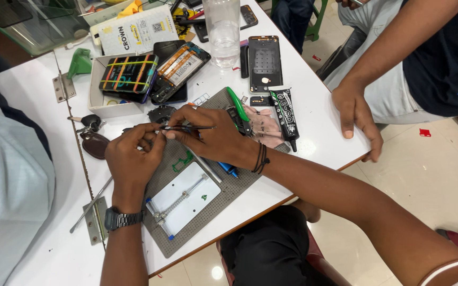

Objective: The person sits at a repair bench and uses tweezers to manipulate small phone components, working on a green flex cable and other small parts. They hold the parts steady with one hand while positioning and adjusting them with the tweezers, with disassembled phones and tools spread on the work mat.

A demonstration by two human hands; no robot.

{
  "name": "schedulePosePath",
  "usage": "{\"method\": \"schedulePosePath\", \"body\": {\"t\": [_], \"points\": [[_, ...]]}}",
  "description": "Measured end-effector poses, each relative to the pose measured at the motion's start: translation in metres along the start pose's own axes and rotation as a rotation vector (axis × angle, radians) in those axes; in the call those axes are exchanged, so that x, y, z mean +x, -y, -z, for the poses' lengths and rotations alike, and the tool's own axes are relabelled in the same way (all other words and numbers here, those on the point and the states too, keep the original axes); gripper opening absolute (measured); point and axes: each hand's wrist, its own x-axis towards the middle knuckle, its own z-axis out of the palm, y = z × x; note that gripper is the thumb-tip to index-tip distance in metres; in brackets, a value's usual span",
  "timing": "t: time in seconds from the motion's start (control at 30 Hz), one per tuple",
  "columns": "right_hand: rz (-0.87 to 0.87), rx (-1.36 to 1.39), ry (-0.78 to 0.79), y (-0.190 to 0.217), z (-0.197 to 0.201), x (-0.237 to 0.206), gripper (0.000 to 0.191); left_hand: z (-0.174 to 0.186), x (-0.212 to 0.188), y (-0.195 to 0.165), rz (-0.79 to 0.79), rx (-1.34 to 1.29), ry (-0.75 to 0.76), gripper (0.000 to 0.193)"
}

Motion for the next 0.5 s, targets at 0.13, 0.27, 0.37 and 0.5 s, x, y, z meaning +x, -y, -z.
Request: {"method": "schedulePosePath", "body": {"t": [0.13, 0.27, 0.37, 0.5], "points": [[0.030, 0.055, 0.019, -0.0011, -0.0003, -0.0002, 0.022, -0.0006, -0.0004, 0.0005, -0.003, -0.005, 0.011, 0.020], [-0.021, 0.058, 0.077, -0.0008, -0.0006, -0.0015, 0.020, -0.0013, -0.0011, 0.0011, -0.002, 0.008, 0.022, 0.020], [0.026, 0.042, 0.036, -0.0007, -0.0007, -0.0018, 0.019, -0.0016, -0.0015, 0.0018, 0.004, 0.001, 0.031, 0.021], [0.060, 0.025, 0.010, -0.0015, -0.0003, -0.0015, 0.022, -0.0018, -0.0012, 0.0030, -0.004, 0.018, 0.035, 0.021]]}}
